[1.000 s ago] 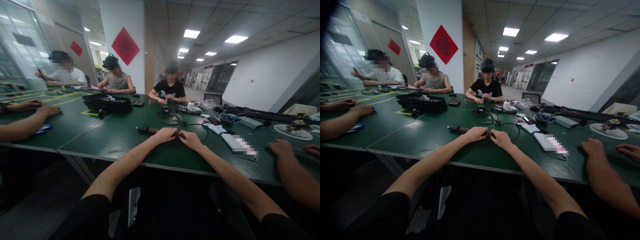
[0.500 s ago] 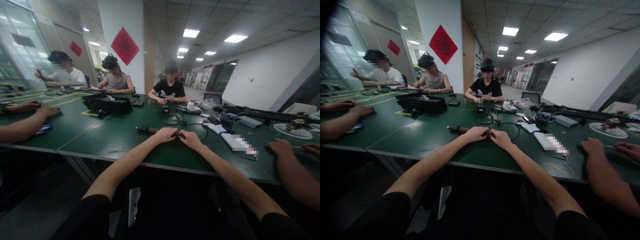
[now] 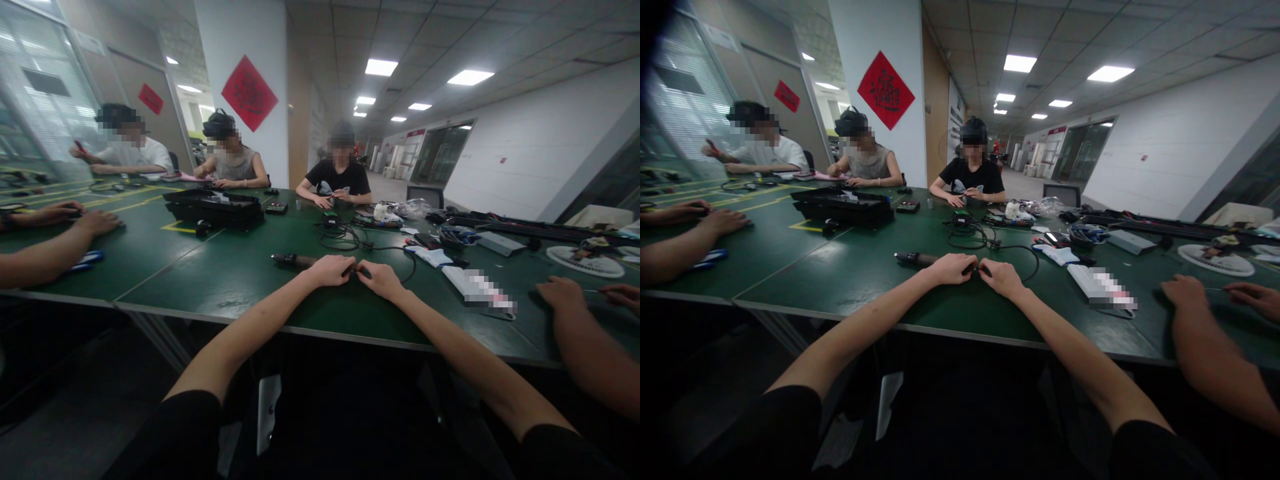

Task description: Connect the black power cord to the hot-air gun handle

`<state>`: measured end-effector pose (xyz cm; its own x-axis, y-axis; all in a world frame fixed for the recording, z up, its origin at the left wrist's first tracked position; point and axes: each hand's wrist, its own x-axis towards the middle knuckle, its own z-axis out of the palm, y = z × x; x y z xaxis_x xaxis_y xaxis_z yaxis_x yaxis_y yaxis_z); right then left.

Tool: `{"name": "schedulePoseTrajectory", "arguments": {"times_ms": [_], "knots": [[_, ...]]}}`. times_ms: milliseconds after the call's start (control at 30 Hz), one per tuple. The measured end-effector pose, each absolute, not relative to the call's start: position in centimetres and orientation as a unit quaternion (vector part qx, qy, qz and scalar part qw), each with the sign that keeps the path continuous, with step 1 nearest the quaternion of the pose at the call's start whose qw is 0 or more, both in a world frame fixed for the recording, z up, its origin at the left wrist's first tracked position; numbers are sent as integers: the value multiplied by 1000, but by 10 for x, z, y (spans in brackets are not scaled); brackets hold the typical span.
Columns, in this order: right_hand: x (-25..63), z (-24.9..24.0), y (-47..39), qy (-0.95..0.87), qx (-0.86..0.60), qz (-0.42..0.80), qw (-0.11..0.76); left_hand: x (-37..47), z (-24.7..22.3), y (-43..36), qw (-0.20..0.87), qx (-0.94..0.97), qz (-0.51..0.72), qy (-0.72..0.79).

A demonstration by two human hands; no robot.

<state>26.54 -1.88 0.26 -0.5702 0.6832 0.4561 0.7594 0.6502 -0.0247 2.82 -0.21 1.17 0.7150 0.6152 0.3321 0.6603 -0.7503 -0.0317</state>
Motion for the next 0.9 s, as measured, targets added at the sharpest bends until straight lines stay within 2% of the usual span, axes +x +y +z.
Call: {"name": "schedulePoseTrajectory", "arguments": {"times_ms": [900], "knots": [[266, 1, -18, -881, -411, -95, 213, 26, 10, 0, 90, -930, -152, -323]]}}
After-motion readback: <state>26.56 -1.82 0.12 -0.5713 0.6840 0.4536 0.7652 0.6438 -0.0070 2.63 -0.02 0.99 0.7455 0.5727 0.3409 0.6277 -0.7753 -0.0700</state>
